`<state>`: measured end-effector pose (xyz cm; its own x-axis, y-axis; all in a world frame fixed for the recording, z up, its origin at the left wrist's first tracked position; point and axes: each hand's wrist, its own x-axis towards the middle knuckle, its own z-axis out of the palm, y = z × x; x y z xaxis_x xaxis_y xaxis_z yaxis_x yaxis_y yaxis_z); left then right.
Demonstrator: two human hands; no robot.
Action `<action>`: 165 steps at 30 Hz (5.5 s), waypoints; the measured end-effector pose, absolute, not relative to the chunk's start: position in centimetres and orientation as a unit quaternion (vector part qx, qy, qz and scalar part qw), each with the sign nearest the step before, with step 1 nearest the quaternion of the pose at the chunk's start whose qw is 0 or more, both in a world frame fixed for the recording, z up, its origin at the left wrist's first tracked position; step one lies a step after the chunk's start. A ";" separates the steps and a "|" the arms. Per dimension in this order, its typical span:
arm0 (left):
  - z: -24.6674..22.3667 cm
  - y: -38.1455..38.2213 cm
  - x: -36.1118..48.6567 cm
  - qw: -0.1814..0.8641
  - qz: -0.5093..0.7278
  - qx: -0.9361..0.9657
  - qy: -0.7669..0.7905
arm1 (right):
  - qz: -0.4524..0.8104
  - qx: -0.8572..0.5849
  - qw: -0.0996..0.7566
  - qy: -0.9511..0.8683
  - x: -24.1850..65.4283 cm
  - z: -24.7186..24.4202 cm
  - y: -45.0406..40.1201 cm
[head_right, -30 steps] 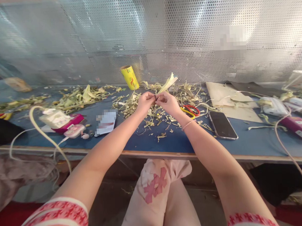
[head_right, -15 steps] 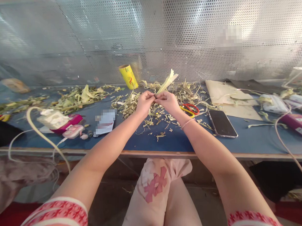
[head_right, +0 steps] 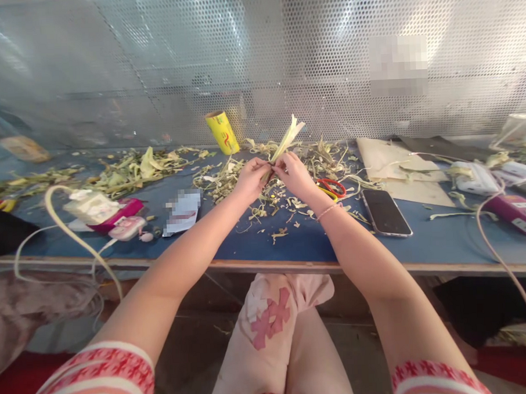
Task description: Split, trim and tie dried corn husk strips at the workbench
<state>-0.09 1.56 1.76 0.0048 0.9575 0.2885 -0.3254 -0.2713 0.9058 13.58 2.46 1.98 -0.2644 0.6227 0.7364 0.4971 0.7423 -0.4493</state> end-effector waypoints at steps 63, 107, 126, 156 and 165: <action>1.9 0.8 0.1 0.623 0.559 0.519 0.174 | -0.116 -0.270 0.455 -0.840 16.0 2.7 2.1; 1.1 3.7 -3.0 0.461 0.397 0.624 0.490 | 0.208 -0.539 0.317 -0.752 13.9 0.4 3.3; 1.3 3.9 -4.1 0.455 0.466 0.610 0.452 | 0.024 -0.551 0.179 -0.815 14.2 0.1 3.3; 0.9 4.5 -4.0 0.563 0.535 0.460 0.431 | 0.049 -0.387 0.131 -0.911 14.1 0.7 2.2; 1.0 3.4 -2.9 0.551 0.489 0.528 0.423 | -0.005 -0.418 0.304 -0.856 14.4 0.4 3.1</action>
